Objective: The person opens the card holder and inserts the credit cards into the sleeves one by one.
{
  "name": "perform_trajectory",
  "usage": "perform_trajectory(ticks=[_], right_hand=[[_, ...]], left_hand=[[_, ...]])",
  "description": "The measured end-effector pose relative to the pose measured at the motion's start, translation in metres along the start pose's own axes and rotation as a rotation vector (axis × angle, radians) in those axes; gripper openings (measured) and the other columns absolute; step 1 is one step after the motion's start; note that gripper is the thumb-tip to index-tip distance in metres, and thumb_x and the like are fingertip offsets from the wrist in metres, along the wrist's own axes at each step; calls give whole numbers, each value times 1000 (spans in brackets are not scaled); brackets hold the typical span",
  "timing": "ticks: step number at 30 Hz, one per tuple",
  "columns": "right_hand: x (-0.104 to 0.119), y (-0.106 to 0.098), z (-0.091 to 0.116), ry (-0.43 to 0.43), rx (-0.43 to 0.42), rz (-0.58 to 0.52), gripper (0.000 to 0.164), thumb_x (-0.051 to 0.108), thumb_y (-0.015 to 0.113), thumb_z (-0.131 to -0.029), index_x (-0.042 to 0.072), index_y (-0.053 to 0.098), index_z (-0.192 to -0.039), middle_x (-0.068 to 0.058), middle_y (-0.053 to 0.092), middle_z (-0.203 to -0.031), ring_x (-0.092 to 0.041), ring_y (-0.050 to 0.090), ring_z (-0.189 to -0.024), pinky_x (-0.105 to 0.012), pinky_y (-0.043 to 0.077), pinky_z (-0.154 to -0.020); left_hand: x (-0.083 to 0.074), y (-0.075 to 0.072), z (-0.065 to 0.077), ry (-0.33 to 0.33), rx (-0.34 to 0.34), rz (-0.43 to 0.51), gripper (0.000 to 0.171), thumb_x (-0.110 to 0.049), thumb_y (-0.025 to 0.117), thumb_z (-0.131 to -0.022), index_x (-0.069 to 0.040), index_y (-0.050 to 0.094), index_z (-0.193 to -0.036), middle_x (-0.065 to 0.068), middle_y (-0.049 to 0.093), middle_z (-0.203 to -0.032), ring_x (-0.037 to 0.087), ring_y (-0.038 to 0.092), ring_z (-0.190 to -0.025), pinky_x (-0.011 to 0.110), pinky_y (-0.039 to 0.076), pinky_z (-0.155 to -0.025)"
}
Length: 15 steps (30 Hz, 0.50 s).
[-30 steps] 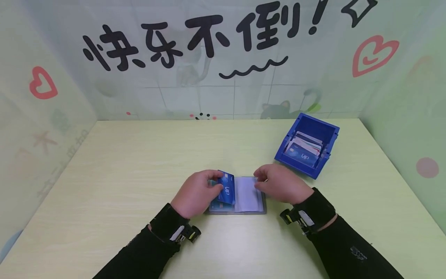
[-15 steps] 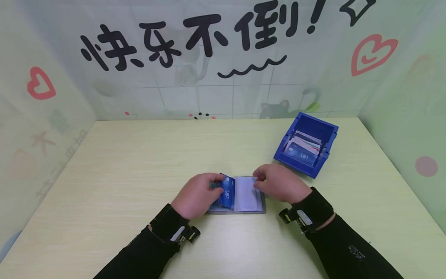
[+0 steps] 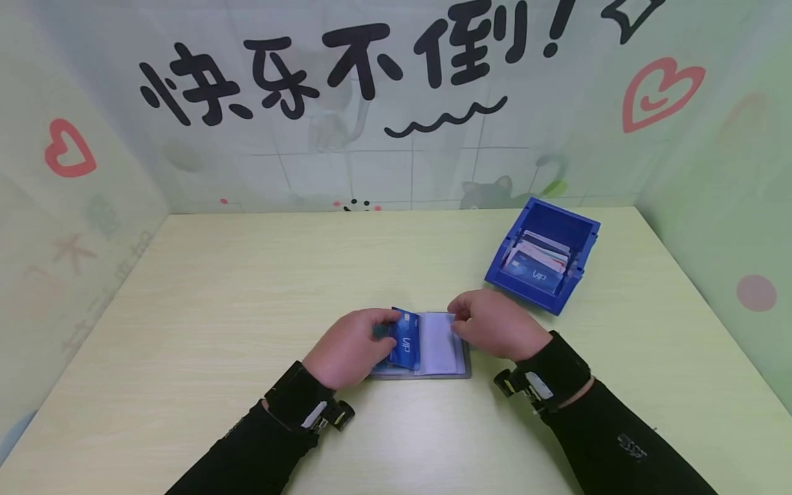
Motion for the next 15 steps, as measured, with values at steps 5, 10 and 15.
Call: perform_trajectory(ticks=[5,10,15], right_hand=[[0,0,0,8,4,6,31,18,65,-103,5,71,-131,-10,74,-120,-22,66,-96,-36,61,-84],[0,-1,0,4,4,14,31,18,64,-103,5,72,-130,-10,74,-119,-23,65,-96,-35,60,-83],[2,-1,0,-14,-5,20,31,16,63,-103,4,71,-130,-11,74,-120,-23,65,-97,-36,60,-83]], left_hand=[[-2,3,0,13,8,6,42,-14,68,-102,-9,65,-143,8,65,-144,21,61,-107,39,51,-97],[-8,6,-1,33,29,3,45,-14,67,-102,-5,62,-146,8,67,-137,16,62,-87,34,50,-85],[-11,10,0,32,48,-8,48,-13,68,-102,-3,59,-148,10,66,-136,14,60,-75,32,50,-79]])
Point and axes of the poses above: each hand's wrist, its own z-axis away from the middle knuckle, its own y-axis out of the palm, x = y × z, the point moved 9 cm from there along -z, towards the middle knuckle
